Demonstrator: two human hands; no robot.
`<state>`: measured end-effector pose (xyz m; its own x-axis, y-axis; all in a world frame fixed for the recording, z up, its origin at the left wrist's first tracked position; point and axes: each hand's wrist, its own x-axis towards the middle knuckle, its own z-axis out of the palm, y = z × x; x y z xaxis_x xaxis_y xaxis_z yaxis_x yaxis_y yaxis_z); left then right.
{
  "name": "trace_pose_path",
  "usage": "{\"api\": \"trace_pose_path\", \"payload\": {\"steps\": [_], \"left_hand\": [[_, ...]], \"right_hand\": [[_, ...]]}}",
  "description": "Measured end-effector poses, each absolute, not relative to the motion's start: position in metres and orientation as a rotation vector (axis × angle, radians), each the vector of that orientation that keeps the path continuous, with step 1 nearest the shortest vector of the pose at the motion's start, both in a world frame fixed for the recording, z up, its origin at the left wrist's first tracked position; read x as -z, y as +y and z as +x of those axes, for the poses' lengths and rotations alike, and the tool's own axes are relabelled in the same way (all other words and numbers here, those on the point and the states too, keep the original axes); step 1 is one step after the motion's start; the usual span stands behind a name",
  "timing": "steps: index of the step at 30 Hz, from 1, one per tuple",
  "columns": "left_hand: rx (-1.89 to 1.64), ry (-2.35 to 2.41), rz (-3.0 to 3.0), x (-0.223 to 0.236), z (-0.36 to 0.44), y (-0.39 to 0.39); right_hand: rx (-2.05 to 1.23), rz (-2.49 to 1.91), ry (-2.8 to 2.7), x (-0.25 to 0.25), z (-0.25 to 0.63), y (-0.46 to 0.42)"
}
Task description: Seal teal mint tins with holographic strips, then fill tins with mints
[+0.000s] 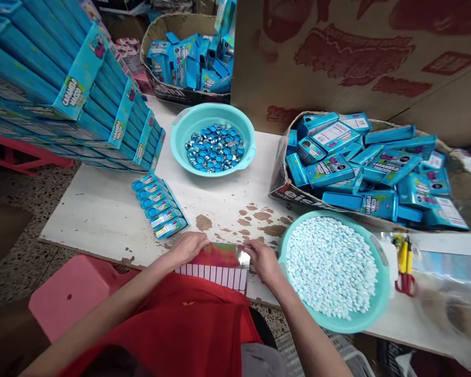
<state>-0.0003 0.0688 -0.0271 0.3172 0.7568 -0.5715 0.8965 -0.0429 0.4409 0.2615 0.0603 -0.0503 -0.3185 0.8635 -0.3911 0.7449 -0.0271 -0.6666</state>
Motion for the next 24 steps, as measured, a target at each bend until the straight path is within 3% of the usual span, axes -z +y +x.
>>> {"api": "trace_pose_path", "payload": {"steps": [4, 13, 17, 24], "left_hand": [[0.028, 1.344, 1.946, 0.031, 0.035, 0.080], [0.001, 1.220, 1.685, 0.049, 0.087, 0.090], [-0.001, 1.181, 1.660, 0.051, 0.082, 0.091], [0.032, 1.172, 1.690, 0.051, 0.085, 0.095]], "right_hand": [[-1.240, -1.737, -2.127, 0.043, 0.258, 0.067], [-1.208, -1.904, -2.033, 0.045, 0.260, 0.066], [-0.969, -1.907, -1.985, 0.051, 0.257, 0.054], [-0.479, -1.668, -2.393, 0.062, 0.254, 0.020]]}}
